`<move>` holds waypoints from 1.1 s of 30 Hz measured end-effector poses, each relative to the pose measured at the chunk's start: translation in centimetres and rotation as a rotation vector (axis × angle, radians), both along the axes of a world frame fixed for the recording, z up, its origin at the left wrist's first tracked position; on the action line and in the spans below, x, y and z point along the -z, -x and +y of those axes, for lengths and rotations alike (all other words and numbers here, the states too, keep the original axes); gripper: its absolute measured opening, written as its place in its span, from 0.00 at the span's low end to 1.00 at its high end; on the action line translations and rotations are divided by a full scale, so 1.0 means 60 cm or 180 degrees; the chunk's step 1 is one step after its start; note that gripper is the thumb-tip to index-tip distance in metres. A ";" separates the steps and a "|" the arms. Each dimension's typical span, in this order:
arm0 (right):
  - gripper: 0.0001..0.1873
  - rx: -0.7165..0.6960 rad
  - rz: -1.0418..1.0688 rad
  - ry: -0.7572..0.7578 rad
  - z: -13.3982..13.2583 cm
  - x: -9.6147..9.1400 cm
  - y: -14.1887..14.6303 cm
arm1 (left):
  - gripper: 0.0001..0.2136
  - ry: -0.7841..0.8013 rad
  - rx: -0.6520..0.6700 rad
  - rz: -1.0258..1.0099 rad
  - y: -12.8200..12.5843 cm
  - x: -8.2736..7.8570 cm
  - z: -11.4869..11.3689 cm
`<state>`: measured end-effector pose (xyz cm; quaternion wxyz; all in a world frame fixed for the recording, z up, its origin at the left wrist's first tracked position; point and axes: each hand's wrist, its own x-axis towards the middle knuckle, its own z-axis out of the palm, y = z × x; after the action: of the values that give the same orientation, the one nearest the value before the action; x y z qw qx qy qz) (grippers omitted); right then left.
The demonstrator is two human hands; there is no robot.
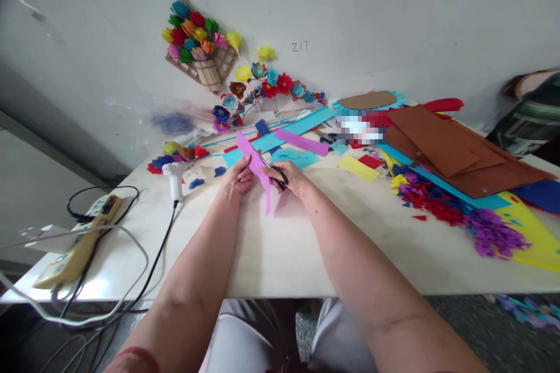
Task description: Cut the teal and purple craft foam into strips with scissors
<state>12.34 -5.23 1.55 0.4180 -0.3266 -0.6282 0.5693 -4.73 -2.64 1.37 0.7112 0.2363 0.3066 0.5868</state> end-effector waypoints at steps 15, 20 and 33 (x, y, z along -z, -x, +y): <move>0.21 0.0161 -0.0357 -0.0166 0.015 0.015 0.004 | 0.12 0.0264 0.0233 -0.0355 0.007 -0.009 -0.001; 0.21 0.0208 -0.0467 -0.0434 0.020 0.021 0.003 | 0.02 0.0272 0.0270 -0.0327 0.003 -0.005 -0.001; 0.23 -0.0099 0.0042 0.0016 0.008 0.012 0.000 | 0.05 -0.0044 0.0052 -0.0155 -0.013 0.008 0.005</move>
<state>12.36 -4.75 0.83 0.4124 -0.3141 -0.6289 0.5794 -3.96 -2.36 0.86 0.7216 0.2294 0.2833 0.5886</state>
